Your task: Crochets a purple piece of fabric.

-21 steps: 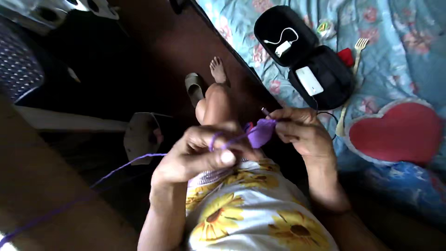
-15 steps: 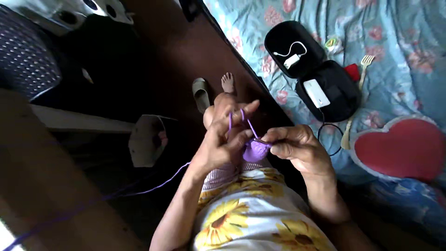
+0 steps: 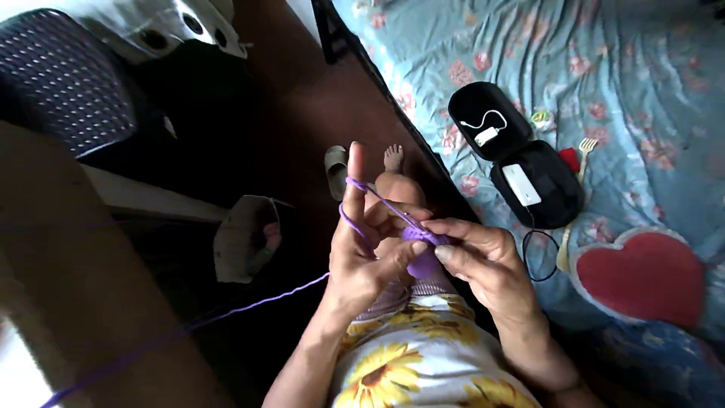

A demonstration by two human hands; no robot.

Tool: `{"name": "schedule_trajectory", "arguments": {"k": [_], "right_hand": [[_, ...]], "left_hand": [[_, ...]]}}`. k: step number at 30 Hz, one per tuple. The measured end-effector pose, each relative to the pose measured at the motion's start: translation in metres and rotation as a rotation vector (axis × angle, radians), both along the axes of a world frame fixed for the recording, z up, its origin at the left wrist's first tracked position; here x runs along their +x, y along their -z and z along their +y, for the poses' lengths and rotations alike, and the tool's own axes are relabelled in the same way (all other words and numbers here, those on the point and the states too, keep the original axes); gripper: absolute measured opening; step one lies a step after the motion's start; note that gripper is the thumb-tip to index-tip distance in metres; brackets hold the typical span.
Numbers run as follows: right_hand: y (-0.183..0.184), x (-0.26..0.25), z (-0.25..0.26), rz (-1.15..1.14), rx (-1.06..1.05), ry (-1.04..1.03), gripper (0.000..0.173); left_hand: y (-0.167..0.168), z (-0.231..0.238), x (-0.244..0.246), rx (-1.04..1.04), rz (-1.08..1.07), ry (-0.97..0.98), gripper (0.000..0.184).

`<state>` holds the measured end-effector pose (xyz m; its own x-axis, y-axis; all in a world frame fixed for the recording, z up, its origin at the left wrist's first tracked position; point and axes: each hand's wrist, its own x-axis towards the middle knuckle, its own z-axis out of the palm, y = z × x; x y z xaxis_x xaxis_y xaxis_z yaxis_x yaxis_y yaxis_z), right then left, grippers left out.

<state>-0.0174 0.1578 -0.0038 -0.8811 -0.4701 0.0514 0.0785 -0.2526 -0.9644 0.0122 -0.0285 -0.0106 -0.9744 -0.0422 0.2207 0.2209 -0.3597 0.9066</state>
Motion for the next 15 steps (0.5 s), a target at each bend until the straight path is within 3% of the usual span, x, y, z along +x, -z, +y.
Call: {"name": "schedule_trajectory", "arguments": {"k": [10, 13, 15], "right_hand": [[-0.002, 0.012, -0.037, 0.44, 0.328, 0.17, 0.027], [0.005, 0.011, -0.041, 0.634, 0.437, 0.219, 0.016], [0.007, 0.009, -0.044, 0.82, 0.563, 0.253, 0.013]], "left_hand": [[-0.002, -0.012, 0.014, 0.167, -0.106, -0.285, 0.101], [0.0, -0.017, 0.014, 0.118, -0.125, -0.323, 0.098], [0.007, -0.016, 0.015, -0.045, -0.068, -0.397, 0.093]]}}
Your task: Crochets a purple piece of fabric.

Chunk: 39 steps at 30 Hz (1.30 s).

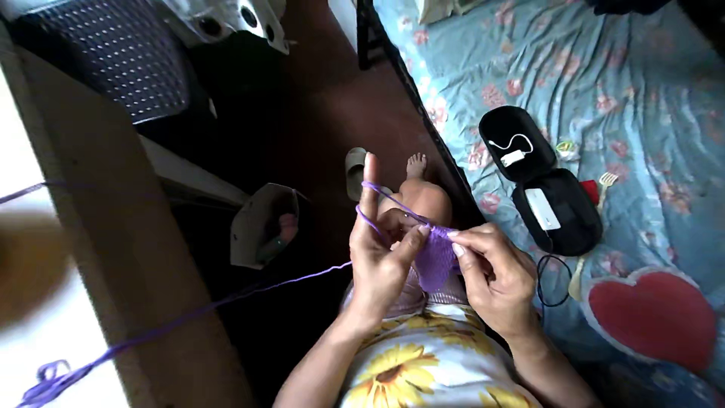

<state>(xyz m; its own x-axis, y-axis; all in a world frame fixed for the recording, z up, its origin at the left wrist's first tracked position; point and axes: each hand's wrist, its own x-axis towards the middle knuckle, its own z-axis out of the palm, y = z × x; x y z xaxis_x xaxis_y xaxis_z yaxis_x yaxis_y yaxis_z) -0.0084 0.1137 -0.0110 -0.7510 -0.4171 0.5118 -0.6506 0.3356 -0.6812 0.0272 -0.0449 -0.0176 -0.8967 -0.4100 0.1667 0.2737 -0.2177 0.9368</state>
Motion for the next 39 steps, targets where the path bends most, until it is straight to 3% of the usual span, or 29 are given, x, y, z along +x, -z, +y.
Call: {"name": "schedule_trajectory", "arguments": {"k": [2, 4, 6, 8, 9, 11, 14, 19, 28, 39], "right_hand": [[-0.001, -0.001, -0.004, 0.066, 0.072, 0.03, 0.015], [-0.004, -0.001, -0.007, -0.088, 0.009, 0.022, 0.013], [-0.006, -0.004, -0.007, -0.426, -0.219, -0.062, 0.011], [-0.002, -0.008, -0.006, -0.73, -0.459, -0.147, 0.017], [0.001, -0.008, -0.006, -0.768, -0.495, -0.157, 0.018], [0.007, -0.003, -0.006, -0.627, -0.431, -0.115, 0.019], [0.014, 0.003, -0.006, -0.202, -0.21, 0.007, 0.008], [0.02, 0.005, -0.006, 0.171, -0.002, 0.141, 0.01], [0.023, 0.007, 0.0, 0.243, 0.089, 0.15, 0.015], [0.021, 0.003, 0.014, 0.202, 0.12, 0.031, 0.018]], "left_hand": [[0.015, 0.004, -0.001, -0.248, 0.135, -0.105, 0.08], [0.03, 0.008, -0.003, -0.383, 0.27, -0.191, 0.066], [0.033, 0.01, -0.004, -0.324, 0.323, -0.214, 0.061], [0.025, 0.009, -0.003, -0.128, 0.282, -0.164, 0.071], [0.021, 0.008, -0.002, -0.033, 0.248, -0.124, 0.077], [0.017, 0.001, -0.001, 0.091, 0.196, -0.055, 0.086], [0.015, -0.005, -0.001, 0.195, 0.127, -0.001, 0.089], [0.011, -0.012, 0.001, 0.167, 0.072, 0.034, 0.083], [0.01, -0.032, -0.001, 0.12, -0.039, 0.196, 0.077], [0.013, -0.053, -0.005, 0.332, -0.174, 0.437, 0.066]]}}
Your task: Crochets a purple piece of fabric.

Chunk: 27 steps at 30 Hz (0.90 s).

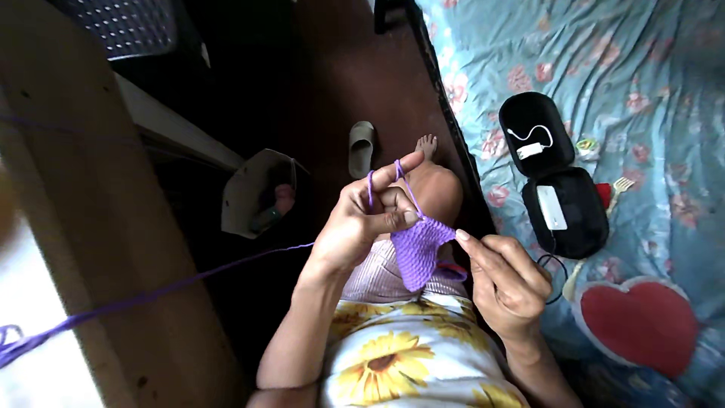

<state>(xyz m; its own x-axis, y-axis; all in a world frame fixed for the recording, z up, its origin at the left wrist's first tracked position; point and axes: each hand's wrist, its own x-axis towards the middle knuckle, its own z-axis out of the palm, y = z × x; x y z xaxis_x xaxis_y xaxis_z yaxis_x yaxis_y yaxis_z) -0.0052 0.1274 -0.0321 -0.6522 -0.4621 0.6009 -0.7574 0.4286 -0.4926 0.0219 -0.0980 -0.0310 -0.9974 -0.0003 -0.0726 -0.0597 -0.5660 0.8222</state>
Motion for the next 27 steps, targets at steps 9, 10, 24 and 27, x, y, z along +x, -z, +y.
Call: {"name": "schedule_trajectory", "arguments": {"k": [9, 10, 24, 27], "right_hand": [[0.0, -0.009, 0.005, -0.207, -0.11, -0.117, 0.018], [0.0, -0.009, 0.006, -0.24, -0.127, -0.131, 0.018], [0.003, -0.011, 0.003, -0.438, -0.18, -0.072, 0.016], [0.006, -0.01, 0.001, -0.575, -0.259, -0.066, 0.017]], "left_hand": [[0.009, -0.003, -0.004, 0.112, 0.023, 0.118, 0.062], [0.01, -0.003, -0.004, 0.122, 0.028, 0.127, 0.062], [0.002, 0.015, -0.004, -0.166, -0.041, -0.124, 0.081], [0.005, 0.026, -0.004, -0.309, 0.016, -0.232, 0.08]]}}
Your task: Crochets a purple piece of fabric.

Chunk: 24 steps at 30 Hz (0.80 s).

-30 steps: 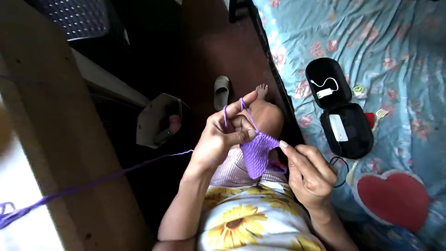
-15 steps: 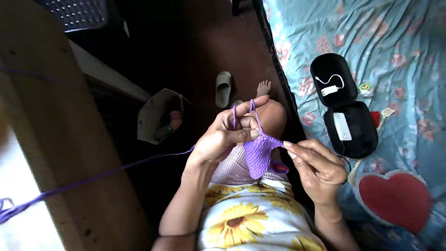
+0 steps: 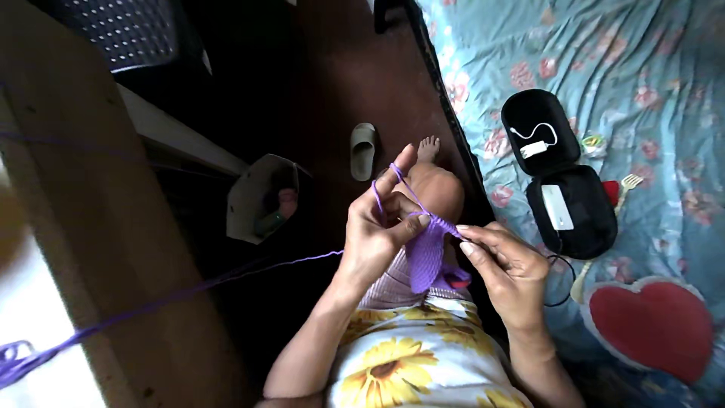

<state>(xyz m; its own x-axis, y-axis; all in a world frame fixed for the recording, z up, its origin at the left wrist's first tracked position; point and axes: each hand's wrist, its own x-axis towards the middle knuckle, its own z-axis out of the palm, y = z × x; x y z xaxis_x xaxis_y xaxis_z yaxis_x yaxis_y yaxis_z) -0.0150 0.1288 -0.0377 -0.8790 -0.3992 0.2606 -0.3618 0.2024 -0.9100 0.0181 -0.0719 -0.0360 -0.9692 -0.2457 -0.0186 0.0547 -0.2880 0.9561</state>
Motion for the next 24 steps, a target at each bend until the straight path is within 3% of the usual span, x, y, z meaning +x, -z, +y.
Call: {"name": "schedule_trajectory", "arguments": {"k": [6, 9, 12, 15, 18, 24], "right_hand": [[-0.004, 0.002, -0.02, 0.157, 0.11, 0.089, 0.014], [-0.01, -0.004, -0.018, -0.122, -0.066, 0.04, 0.014], [-0.006, -0.007, -0.012, -0.375, -0.29, 0.012, 0.017], [0.0, 0.002, -0.01, -0.062, -0.137, 0.109, 0.011], [0.009, 0.006, -0.01, 0.29, 0.029, 0.196, 0.008], [0.008, 0.005, -0.007, 0.576, 0.192, 0.225, 0.012]], "left_hand": [[0.019, 0.031, -0.003, -0.333, 0.342, -0.181, 0.059], [0.026, 0.038, -0.005, -0.312, 0.433, -0.251, 0.051], [0.017, 0.036, -0.003, -0.104, 0.335, -0.214, 0.064], [0.014, 0.03, -0.003, 0.062, 0.235, -0.173, 0.07], [0.01, 0.025, -0.003, 0.102, 0.188, -0.146, 0.07], [-0.001, 0.009, -0.002, 0.14, 0.135, -0.026, 0.068]]}}
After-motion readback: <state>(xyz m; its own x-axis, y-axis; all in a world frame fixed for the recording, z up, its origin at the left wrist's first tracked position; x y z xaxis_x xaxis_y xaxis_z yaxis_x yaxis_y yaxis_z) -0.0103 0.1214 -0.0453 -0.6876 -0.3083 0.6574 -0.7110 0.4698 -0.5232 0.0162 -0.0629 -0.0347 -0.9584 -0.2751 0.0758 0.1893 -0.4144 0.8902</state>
